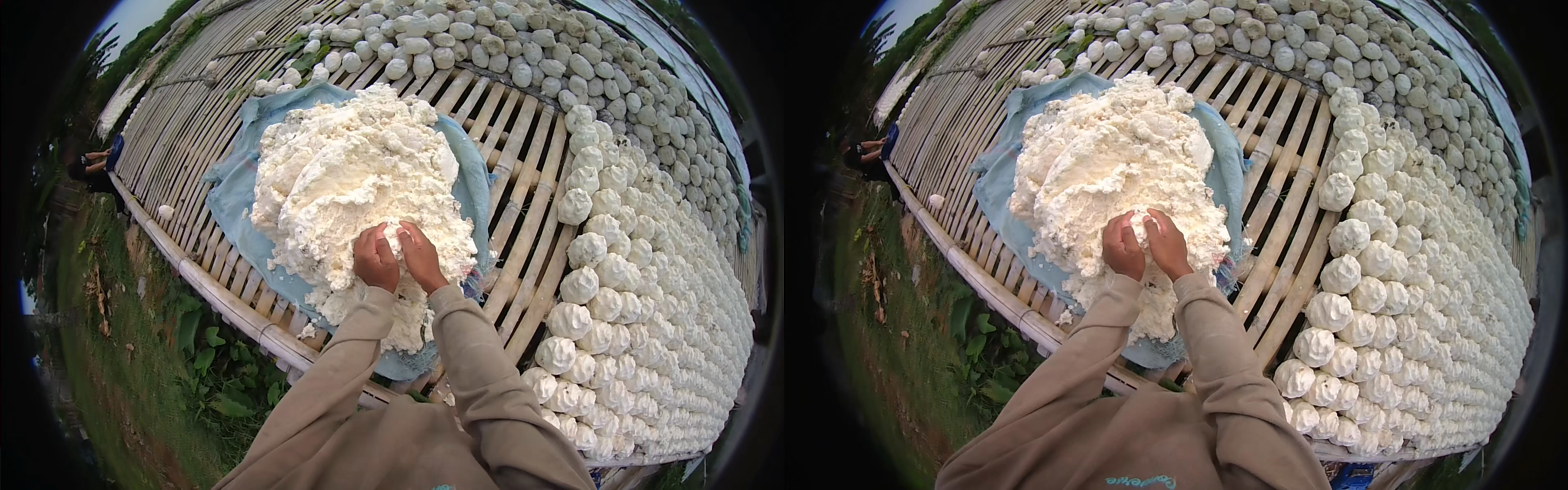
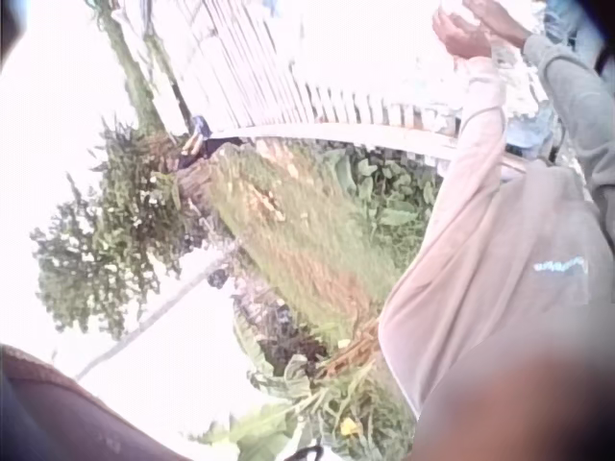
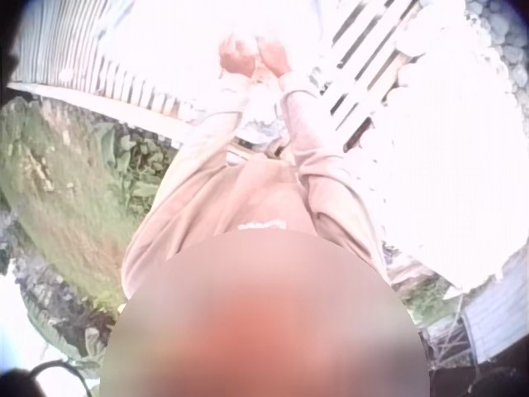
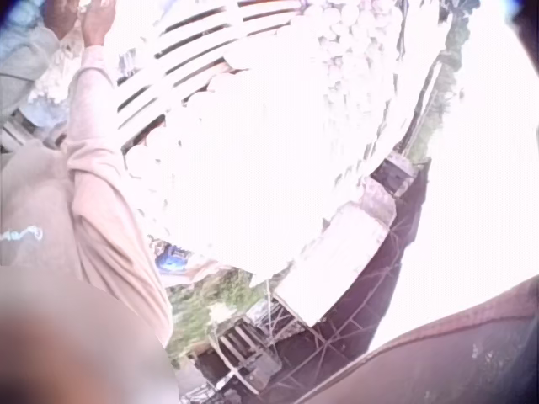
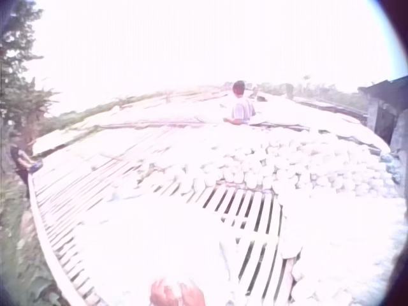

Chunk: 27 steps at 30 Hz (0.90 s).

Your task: The person repeatedly scoops portions of a white dough-like mass from a cloth on a bamboo rack, rolls them into small balls between both hands, and places them in neat rows on the rack. The process continues throughout the clip, with the pile of formed balls growing steadily.

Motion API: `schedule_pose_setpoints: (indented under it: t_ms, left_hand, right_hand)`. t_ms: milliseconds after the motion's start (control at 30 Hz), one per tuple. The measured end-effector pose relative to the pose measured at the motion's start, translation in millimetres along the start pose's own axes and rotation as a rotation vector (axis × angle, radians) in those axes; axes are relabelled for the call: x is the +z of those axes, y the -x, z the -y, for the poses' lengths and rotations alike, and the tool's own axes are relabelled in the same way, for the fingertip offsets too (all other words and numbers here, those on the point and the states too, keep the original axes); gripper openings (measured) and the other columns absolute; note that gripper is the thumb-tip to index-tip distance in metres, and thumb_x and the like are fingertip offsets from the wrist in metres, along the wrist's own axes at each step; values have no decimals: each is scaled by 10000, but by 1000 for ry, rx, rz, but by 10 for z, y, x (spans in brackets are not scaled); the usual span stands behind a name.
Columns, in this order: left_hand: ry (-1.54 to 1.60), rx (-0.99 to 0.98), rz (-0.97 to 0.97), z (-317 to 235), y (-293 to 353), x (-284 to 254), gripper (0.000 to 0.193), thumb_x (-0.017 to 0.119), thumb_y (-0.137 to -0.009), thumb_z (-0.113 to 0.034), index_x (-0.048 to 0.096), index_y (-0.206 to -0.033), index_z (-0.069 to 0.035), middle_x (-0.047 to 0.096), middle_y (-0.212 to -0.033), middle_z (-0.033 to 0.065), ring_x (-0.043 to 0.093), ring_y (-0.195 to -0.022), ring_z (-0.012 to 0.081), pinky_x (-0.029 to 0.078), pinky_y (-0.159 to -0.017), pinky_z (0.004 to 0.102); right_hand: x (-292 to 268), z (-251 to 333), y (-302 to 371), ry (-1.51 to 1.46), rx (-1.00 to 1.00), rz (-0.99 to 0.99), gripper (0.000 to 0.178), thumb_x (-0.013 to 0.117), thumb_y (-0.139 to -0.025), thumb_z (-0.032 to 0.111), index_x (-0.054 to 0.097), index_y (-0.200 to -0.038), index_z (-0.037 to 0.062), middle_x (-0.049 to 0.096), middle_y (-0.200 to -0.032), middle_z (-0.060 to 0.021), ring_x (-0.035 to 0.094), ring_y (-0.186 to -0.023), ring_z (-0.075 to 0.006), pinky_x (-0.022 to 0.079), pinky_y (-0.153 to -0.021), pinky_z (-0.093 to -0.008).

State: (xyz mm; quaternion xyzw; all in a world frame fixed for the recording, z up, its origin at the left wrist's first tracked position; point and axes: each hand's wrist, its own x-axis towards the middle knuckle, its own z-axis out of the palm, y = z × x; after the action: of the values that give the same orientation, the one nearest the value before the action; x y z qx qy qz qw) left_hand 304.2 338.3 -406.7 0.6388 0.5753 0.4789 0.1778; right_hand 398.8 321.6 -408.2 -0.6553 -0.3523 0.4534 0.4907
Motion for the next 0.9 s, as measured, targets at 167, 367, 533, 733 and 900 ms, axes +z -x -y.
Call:
schedule_pose_setpoints:
  t_ms: [167, 367, 533, 733, 900]
  left_hand:
    - [814, -708, 140, -240, -4, -231, 408, 473, -1098, -331, 722, -1283, -67, 687, -1305, 112, 622, -1244, 277, 479, -1068, 428]
    - [1258, -780, 351, -536, -100, -887, 576, 540, -1054, -574, 643, -1354, -93, 655, -1209, 38, 608, -1262, 246, 510, -1051, 404]
    - [1608, -1127, 372, -584, 181, -878, 446, 622, -1038, -515, 661, -1290, -149, 693, -1166, 37, 649, -1139, 208, 543, -989, 389]
    - [1503, -979, 410, -448, 464, -604, 809, 551, -935, -781, 613, -1410, -129, 677, -1365, 89, 620, -1304, 325, 482, -1101, 560]
    - [1574, -1097, 547, -501, 713, -522, 941, 508, -920, -836, 499, -1531, -120, 583, -1486, 131, 570, -1351, 346, 476, -1140, 499]
  right_hand:
    - [-154, 483, 486, -92, 111, 62, 640, 549, -1094, 369, 388, -1608, 24, 495, -1562, -210, 462, -1446, -289, 386, -1174, -369]
    - [-218, 1331, 875, 278, -803, -551, 318, 621, -1042, 253, 705, -1273, 51, 650, -1352, -211, 631, -1244, -358, 458, -1103, -460]
    - [-78, 1261, 880, 474, -713, -329, 288, 669, -968, 256, 737, -1208, 112, 687, -1314, -147, 623, -1207, -386, 462, -1038, -467]
    - [-363, 1022, 1147, 406, -311, 46, 352, 599, -1017, 309, 712, -1272, 93, 653, -1389, -161, 602, -1267, -386, 426, -1089, -520]
    - [-600, 914, 1346, 327, -788, -674, 388, 603, -1021, 370, 702, -1278, 97, 627, -1408, -181, 598, -1254, -410, 395, -1121, -528]
